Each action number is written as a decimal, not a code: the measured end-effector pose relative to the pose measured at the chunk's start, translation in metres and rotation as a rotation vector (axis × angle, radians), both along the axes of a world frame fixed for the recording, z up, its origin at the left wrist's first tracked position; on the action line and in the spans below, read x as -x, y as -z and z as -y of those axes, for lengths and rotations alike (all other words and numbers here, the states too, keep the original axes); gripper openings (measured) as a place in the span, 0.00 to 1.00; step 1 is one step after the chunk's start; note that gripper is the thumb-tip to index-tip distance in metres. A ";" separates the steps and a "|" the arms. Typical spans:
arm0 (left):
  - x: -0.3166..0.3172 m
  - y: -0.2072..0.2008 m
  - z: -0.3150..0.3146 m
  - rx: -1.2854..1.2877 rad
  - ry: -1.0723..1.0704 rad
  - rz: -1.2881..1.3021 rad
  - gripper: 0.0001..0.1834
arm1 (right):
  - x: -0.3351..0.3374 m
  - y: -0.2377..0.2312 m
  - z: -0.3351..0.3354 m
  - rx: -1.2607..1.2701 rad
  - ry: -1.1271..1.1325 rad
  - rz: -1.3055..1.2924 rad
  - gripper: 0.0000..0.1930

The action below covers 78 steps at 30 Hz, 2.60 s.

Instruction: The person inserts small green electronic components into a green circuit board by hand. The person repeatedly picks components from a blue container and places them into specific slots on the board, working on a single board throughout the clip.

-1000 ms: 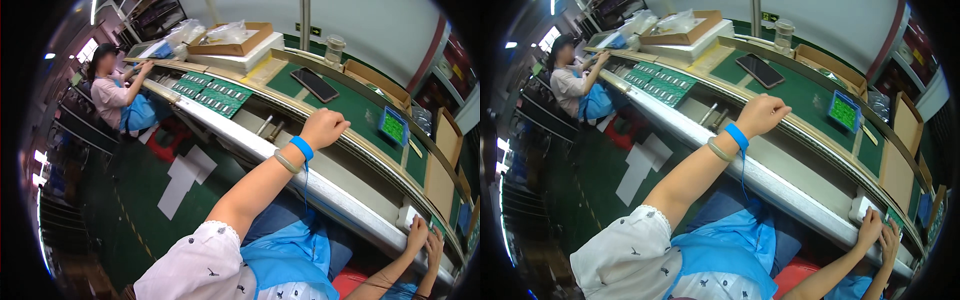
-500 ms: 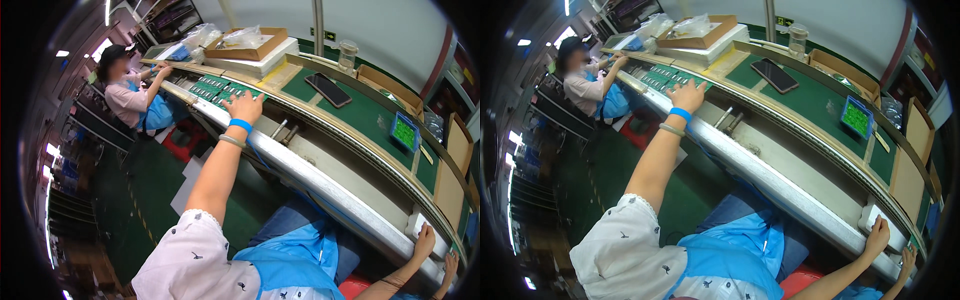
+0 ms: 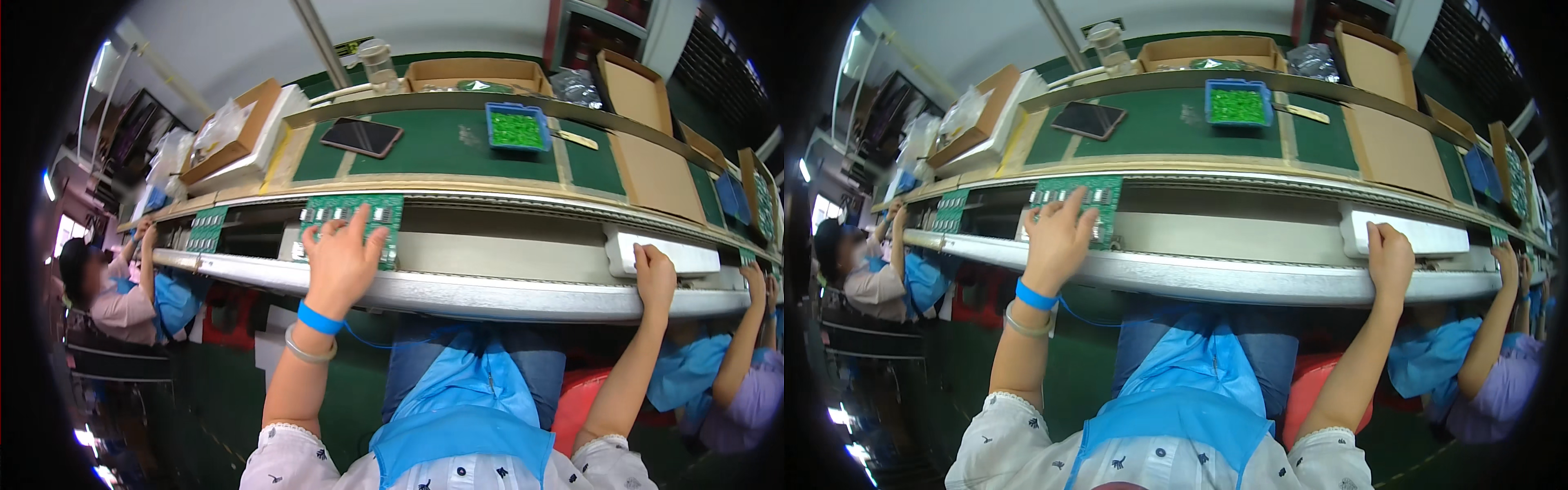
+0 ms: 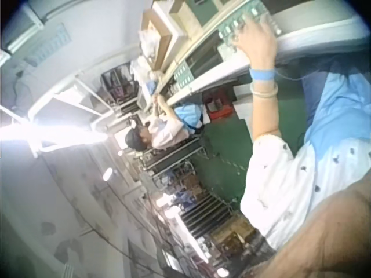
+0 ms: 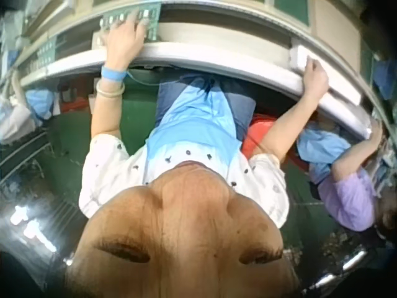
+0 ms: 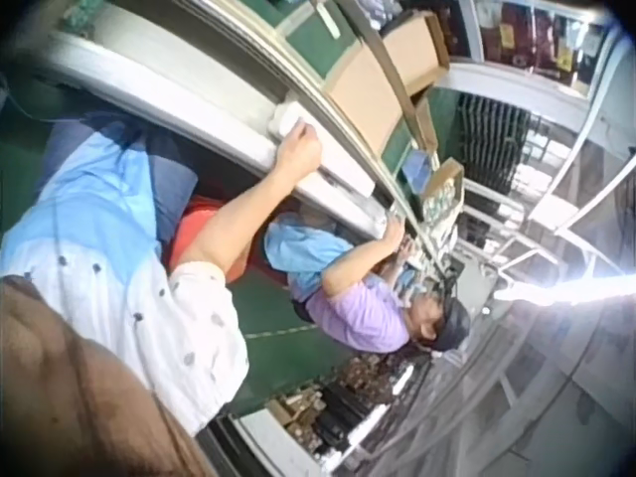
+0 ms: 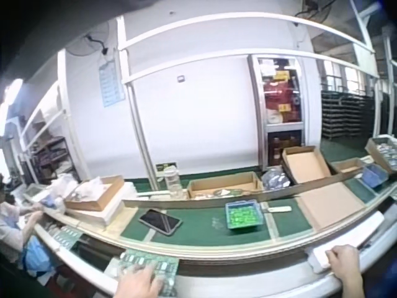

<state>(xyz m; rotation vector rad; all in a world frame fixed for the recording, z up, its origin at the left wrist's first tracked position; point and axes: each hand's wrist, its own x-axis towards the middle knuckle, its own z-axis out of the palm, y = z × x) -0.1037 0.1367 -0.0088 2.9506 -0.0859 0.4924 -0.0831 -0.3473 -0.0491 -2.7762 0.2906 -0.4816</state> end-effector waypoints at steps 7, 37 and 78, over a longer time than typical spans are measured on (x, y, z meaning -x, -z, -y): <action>-0.002 -0.009 0.105 0.144 0.476 -0.099 0.25 | 0.003 -0.002 -0.003 -0.017 0.036 -0.044 0.16; -0.242 -0.005 0.158 -0.018 0.483 0.462 0.08 | -0.206 -0.056 -0.161 0.531 -0.622 0.288 0.06; -0.115 0.006 0.061 1.235 0.533 -0.512 0.12 | -0.077 -0.035 -0.173 -0.923 -0.699 -0.194 0.09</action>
